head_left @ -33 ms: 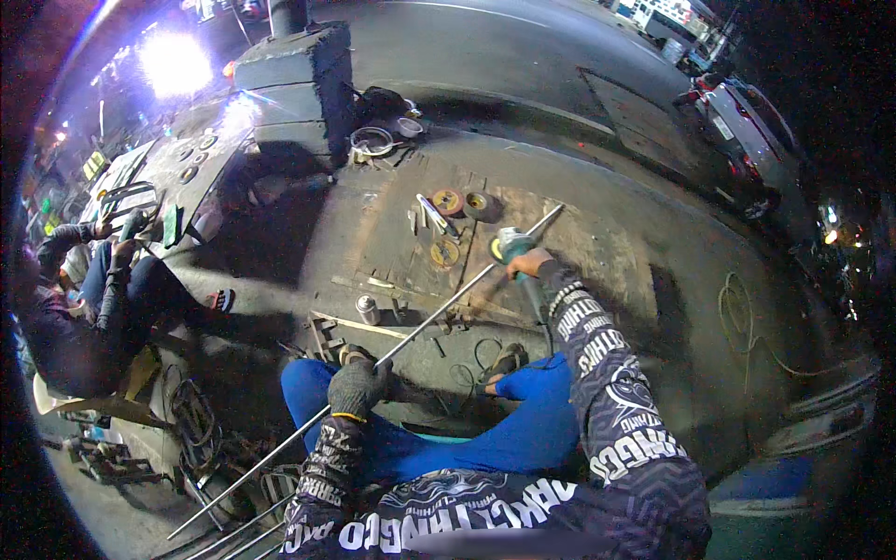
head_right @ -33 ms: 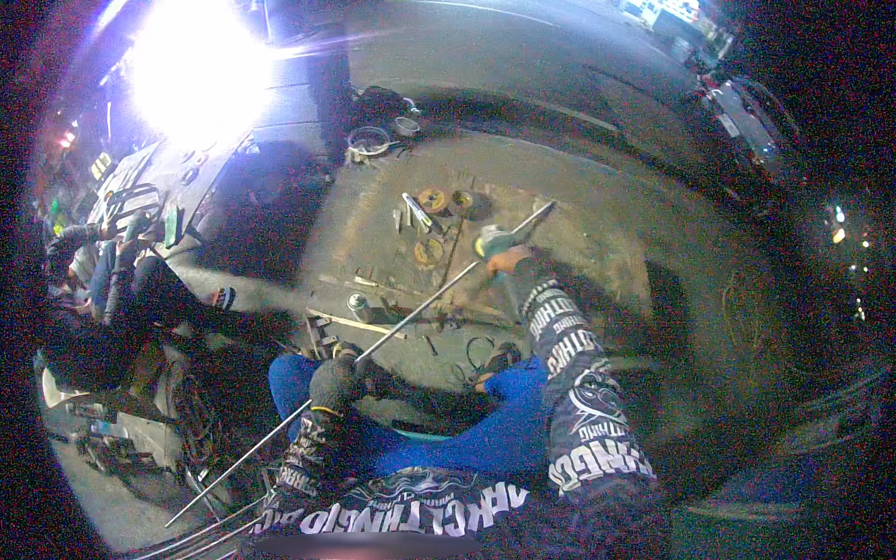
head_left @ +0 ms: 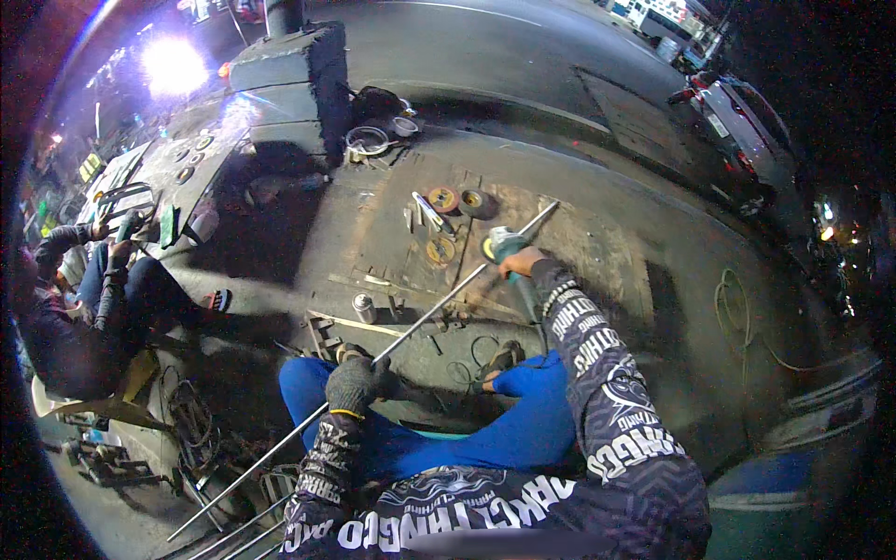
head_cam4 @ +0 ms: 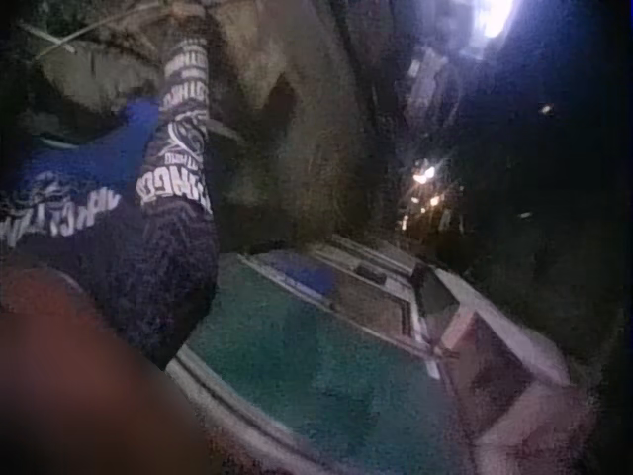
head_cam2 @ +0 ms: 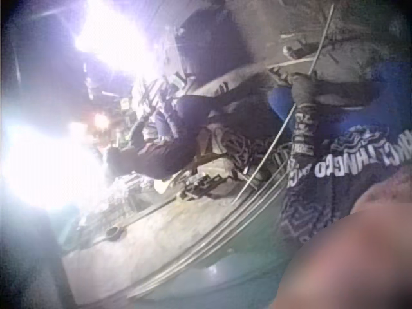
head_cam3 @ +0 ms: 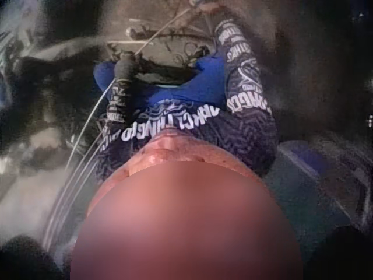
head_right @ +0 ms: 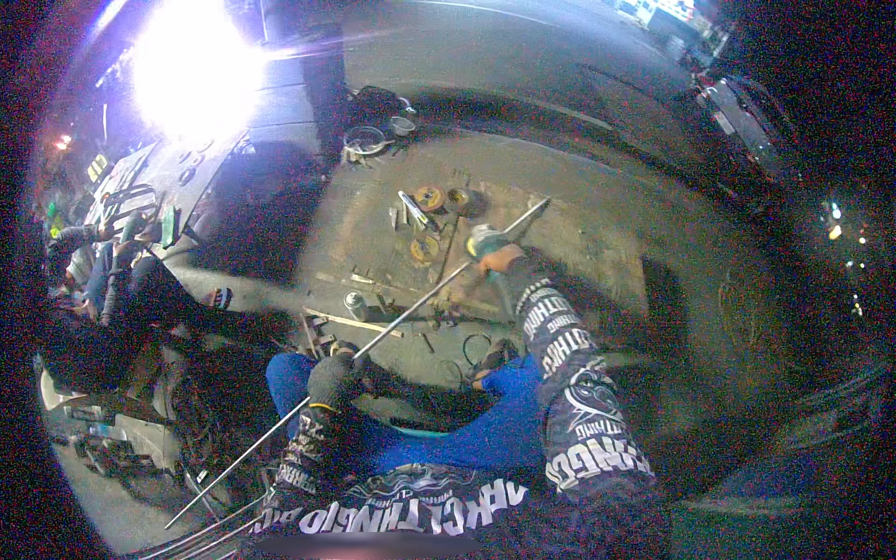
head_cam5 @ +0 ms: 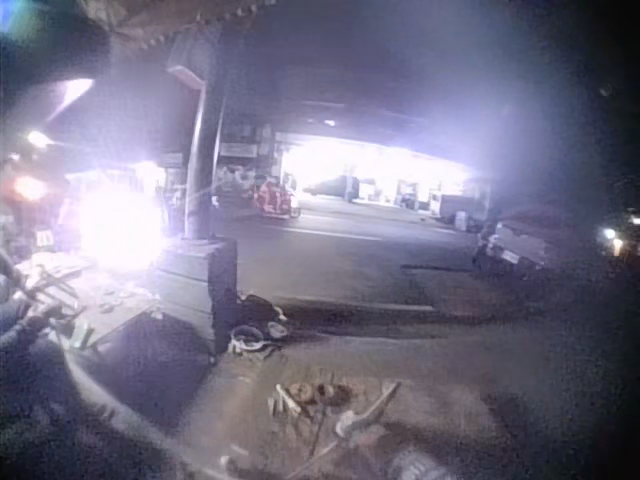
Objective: The person sits on a low stool and uses an angle grinder to smooth a long metal rod held between their legs. They repeatedly move the grinder along the rod's length, generating sparks, and occasionally reposition the rod to continue grinding.
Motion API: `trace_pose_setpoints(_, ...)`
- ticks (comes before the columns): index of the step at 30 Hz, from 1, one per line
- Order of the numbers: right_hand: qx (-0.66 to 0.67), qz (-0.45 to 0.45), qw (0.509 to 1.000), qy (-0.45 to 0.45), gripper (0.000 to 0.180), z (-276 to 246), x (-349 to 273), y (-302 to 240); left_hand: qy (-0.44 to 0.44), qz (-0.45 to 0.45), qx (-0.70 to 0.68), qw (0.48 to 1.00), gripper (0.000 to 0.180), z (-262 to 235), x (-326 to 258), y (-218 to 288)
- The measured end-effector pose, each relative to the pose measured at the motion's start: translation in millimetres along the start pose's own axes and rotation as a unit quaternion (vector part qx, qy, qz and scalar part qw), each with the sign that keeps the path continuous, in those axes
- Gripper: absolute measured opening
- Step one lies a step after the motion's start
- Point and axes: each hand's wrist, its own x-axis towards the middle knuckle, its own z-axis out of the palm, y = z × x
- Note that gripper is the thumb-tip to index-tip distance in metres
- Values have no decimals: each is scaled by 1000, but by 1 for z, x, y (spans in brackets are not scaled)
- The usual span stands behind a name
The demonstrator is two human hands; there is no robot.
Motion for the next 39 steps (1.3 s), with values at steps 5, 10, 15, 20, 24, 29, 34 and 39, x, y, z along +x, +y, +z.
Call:
trace_pose_setpoints(5,4,14,1000,-13,56,25,-30,-24,-23,-12,-26,999,56,-1,11,5)
trace_pose_setpoints(10,44,-29,999,-6,66,54,-41,-61,-61,-30,-12,998,52,15,22,-7)
trace_pose_setpoints(15,43,-48,998,6,63,69,-70,-87,-34,73,31,996,42,33,29,-32)
trace_pose_setpoints(20,42,-46,998,-17,59,66,-102,-112,4,74,21,997,40,24,28,-21)
trace_pose_setpoints(24,37,-72,997,-17,57,66,-120,-117,-64,-27,2,998,40,16,29,-9)
trace_pose_setpoints(29,36,-61,996,-59,64,66,-130,-119,-34,78,26,996,30,29,33,-21)
trace_pose_setpoints(34,38,-39,997,-50,65,61,-132,-115,-24,87,-2,996,30,36,31,-28)
trace_pose_setpoints(39,31,-29,999,-30,62,50,-120,-93,-33,60,-15,998,40,14,17,-12)
